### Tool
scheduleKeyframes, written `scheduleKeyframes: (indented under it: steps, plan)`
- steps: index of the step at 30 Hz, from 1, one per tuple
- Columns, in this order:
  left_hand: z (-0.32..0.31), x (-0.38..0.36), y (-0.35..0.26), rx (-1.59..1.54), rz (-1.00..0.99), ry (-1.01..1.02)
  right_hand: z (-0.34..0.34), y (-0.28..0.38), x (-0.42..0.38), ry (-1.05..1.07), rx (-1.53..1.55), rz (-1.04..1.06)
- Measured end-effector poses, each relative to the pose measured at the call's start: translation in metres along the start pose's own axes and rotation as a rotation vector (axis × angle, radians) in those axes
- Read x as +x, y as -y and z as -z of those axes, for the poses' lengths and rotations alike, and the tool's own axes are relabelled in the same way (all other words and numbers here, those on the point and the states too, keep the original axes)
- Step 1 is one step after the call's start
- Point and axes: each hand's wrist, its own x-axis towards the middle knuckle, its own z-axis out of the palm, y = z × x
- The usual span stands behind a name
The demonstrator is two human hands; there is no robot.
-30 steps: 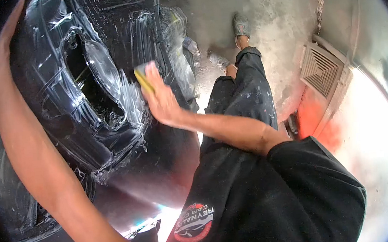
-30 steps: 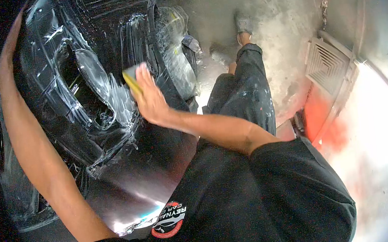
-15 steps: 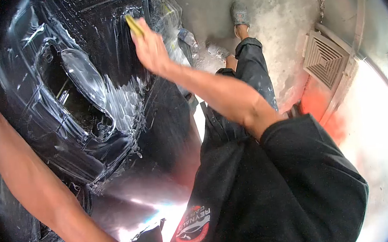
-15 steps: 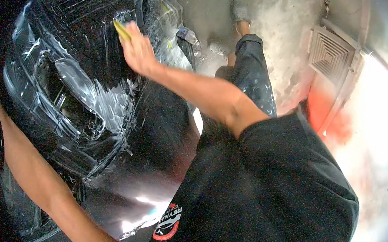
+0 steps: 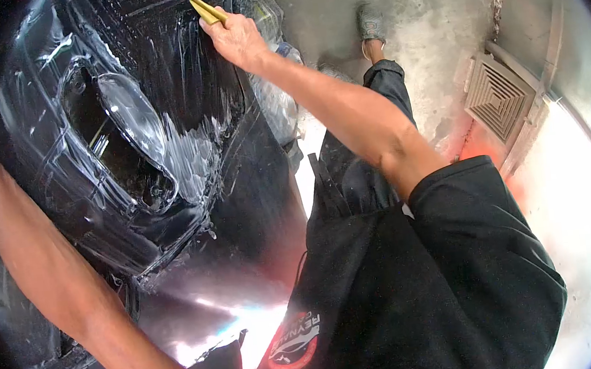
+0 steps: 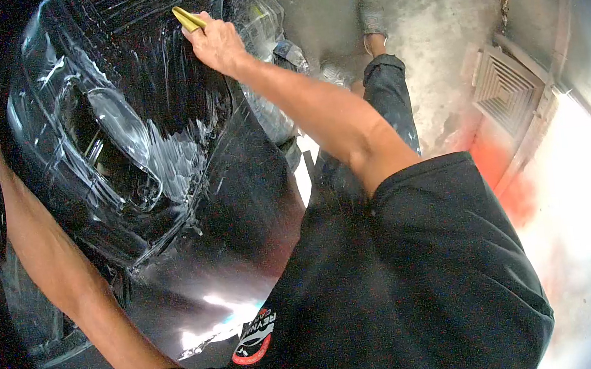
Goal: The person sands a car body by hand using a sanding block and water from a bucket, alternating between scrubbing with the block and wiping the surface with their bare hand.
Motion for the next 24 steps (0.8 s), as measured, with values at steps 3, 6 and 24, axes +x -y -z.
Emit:
scheduleKeyframes:
  steps: [3,6,24]
  plan:
    - [0.017,-0.01,-0.031,0.073,0.007,-0.023,0.005,0.014,-0.005,0.107,0.069,-0.195]
    - [-0.004,-0.001,-0.003,0.005,-0.049,-0.068,-0.037,0.014,-0.095,-0.096,0.053,0.14]
    - [-0.008,-0.011,0.007,-0.341,0.19,0.077,-0.025,0.082,-0.132,0.219,0.095,0.363]
